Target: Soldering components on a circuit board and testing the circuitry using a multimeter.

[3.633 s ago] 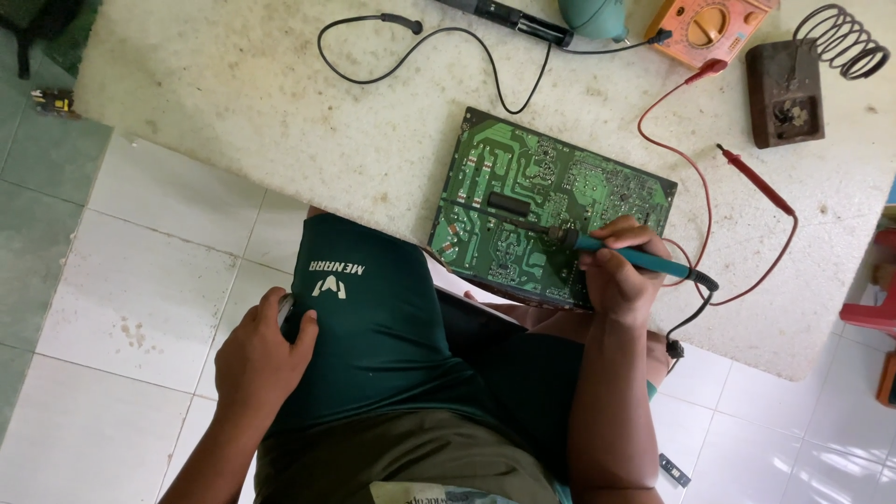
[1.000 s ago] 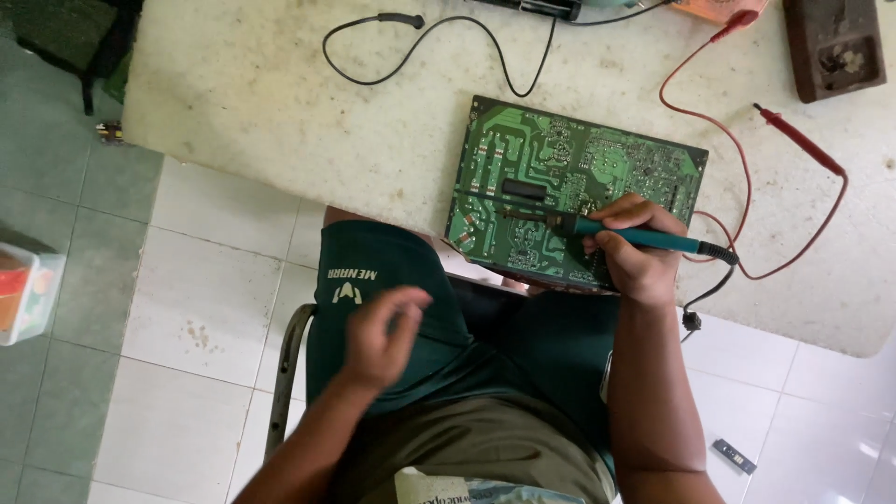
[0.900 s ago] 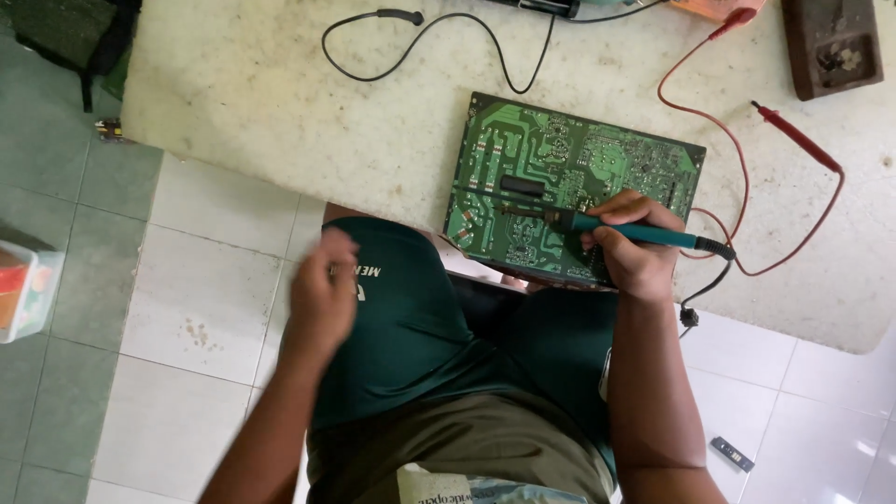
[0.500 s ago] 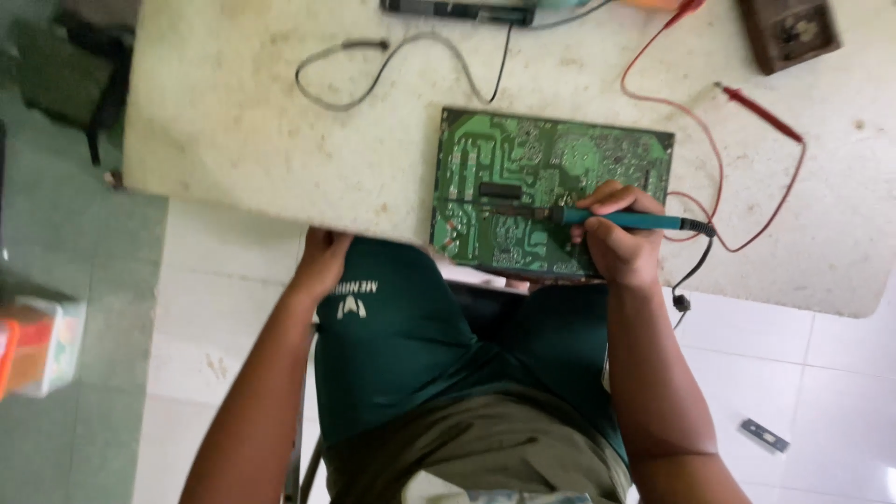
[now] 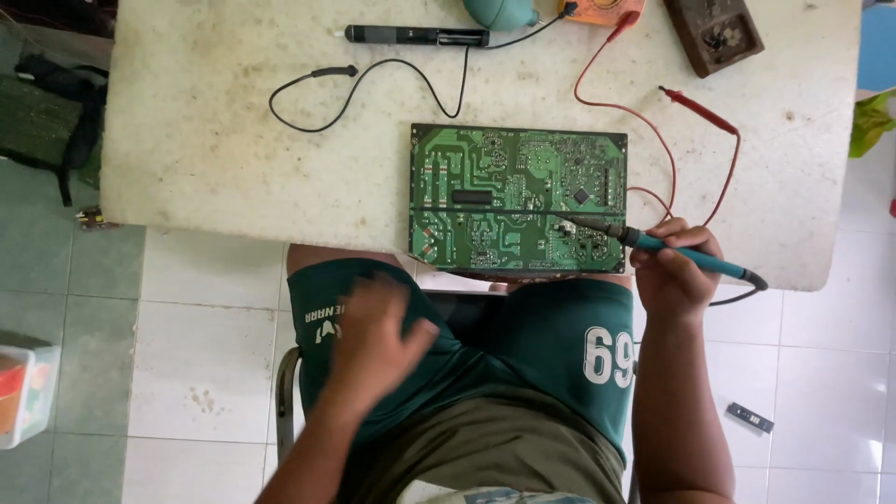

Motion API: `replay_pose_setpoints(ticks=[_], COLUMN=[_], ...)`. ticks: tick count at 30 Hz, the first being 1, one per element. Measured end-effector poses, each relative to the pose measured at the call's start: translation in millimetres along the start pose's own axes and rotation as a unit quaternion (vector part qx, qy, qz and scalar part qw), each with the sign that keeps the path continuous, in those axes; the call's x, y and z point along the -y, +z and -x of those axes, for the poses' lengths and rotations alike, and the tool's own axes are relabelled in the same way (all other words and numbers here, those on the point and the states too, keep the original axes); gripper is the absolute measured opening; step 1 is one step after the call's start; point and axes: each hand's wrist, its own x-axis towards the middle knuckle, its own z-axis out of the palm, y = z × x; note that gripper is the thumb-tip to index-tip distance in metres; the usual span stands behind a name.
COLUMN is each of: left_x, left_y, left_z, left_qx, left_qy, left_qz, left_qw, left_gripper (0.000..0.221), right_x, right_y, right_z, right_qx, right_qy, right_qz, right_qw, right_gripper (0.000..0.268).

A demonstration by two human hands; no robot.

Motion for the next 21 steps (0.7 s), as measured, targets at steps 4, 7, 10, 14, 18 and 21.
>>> replay_pose_setpoints(ticks=[4, 7, 10, 14, 18, 21], left_x=[-49, -67, -64, -36, -33, -96], left_y=[32, 46, 40, 36, 58, 1], left_z=[41, 49, 44, 50, 57, 61], left_qx=[0.306, 0.513, 0.539, 0.533, 0.282, 0.072], left_qy=[0.360, 0.410, 0.352, 0.262, 0.326, 0.489], left_qz=[0.226, 0.194, 0.144, 0.221, 0.334, 0.375], left_qw=[0.852, 0.729, 0.752, 0.774, 0.839, 0.785], left_gripper=[0.078, 0.091, 0.097, 0.086, 0.046, 0.018], right_x=[10, 8, 2, -11, -22, -26], right_y=[11, 6, 4, -2, 9, 20], right_z=[11, 3, -6, -7, -13, -17], right_qx=[0.007, 0.016, 0.034, 0.032, 0.013, -0.032], right_qy=[0.048, 0.064, 0.070, 0.041, 0.023, 0.023], right_qz=[-0.023, -0.042, -0.070, -0.047, -0.020, 0.022], right_qw=[0.999, 0.997, 0.995, 0.998, 0.999, 0.999], right_gripper=[0.018, 0.024, 0.032, 0.028, 0.019, 0.015])
